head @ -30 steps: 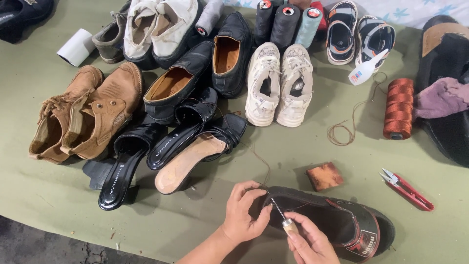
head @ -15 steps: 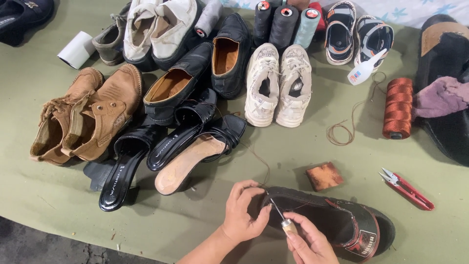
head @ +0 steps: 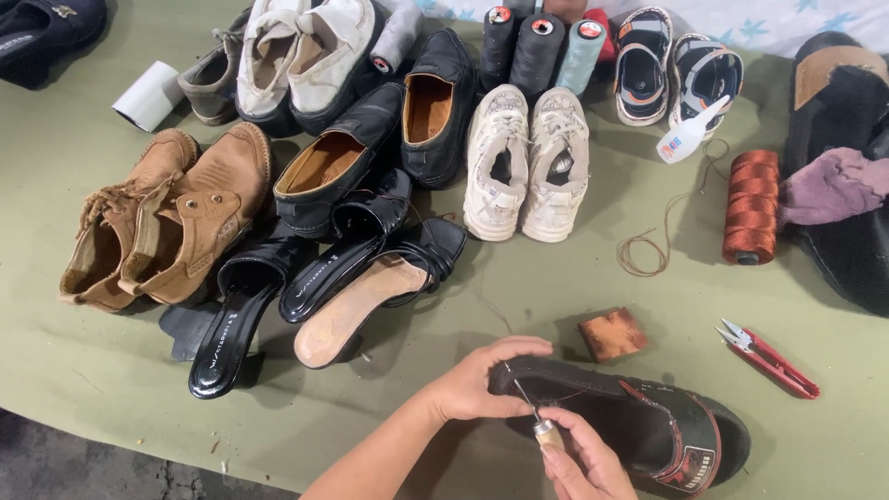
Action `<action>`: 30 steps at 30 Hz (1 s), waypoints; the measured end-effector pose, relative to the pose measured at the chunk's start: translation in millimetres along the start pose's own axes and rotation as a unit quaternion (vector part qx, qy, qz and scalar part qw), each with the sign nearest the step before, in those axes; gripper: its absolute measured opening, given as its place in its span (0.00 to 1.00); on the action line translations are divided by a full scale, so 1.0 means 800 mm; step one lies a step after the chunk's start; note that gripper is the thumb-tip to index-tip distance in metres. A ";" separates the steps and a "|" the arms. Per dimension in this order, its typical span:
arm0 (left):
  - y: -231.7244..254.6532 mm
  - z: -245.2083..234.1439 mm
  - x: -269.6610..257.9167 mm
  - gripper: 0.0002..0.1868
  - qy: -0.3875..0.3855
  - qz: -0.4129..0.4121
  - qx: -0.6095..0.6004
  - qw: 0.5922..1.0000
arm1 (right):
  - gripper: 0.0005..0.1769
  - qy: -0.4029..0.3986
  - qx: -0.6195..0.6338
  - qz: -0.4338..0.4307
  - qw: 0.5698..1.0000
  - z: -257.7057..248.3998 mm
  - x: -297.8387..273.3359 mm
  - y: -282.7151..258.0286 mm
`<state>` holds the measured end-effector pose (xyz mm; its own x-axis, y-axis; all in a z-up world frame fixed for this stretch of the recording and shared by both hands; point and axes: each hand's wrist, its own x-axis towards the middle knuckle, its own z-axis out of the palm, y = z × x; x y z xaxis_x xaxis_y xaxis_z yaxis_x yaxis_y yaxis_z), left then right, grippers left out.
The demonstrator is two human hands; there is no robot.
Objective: Hand-stitching the sole of a sandal using a stitching awl and thread at a repair station.
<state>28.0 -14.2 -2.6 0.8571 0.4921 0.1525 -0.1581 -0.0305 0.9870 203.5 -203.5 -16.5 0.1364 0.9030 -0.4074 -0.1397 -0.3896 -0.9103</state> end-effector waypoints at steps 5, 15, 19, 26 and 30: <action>-0.006 -0.008 0.007 0.38 -0.087 -0.085 -0.181 0.976 | 0.28 -0.005 0.013 0.011 1.000 -0.003 -0.001 -0.004; -0.005 0.000 0.012 0.25 -0.030 -0.110 -0.204 0.972 | 0.27 0.044 0.018 0.098 0.994 0.011 -0.001 -0.030; -0.006 0.002 0.014 0.27 -0.029 -0.109 -0.102 0.988 | 0.26 0.013 -0.009 0.033 0.999 0.004 0.001 -0.015; -0.028 0.041 0.023 0.31 0.230 0.003 0.064 0.971 | 0.21 0.006 0.078 0.019 0.997 0.011 0.003 -0.075; -0.033 0.059 0.028 0.19 0.400 -0.022 0.283 0.871 | 0.21 0.084 0.033 0.077 0.993 0.015 0.011 -0.121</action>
<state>74.2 -43.4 -23.2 0.2038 0.9458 0.2529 0.3274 -0.3093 0.8928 206.6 -155.6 68.5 0.2689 0.7884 -0.5533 -0.2346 -0.5036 -0.8315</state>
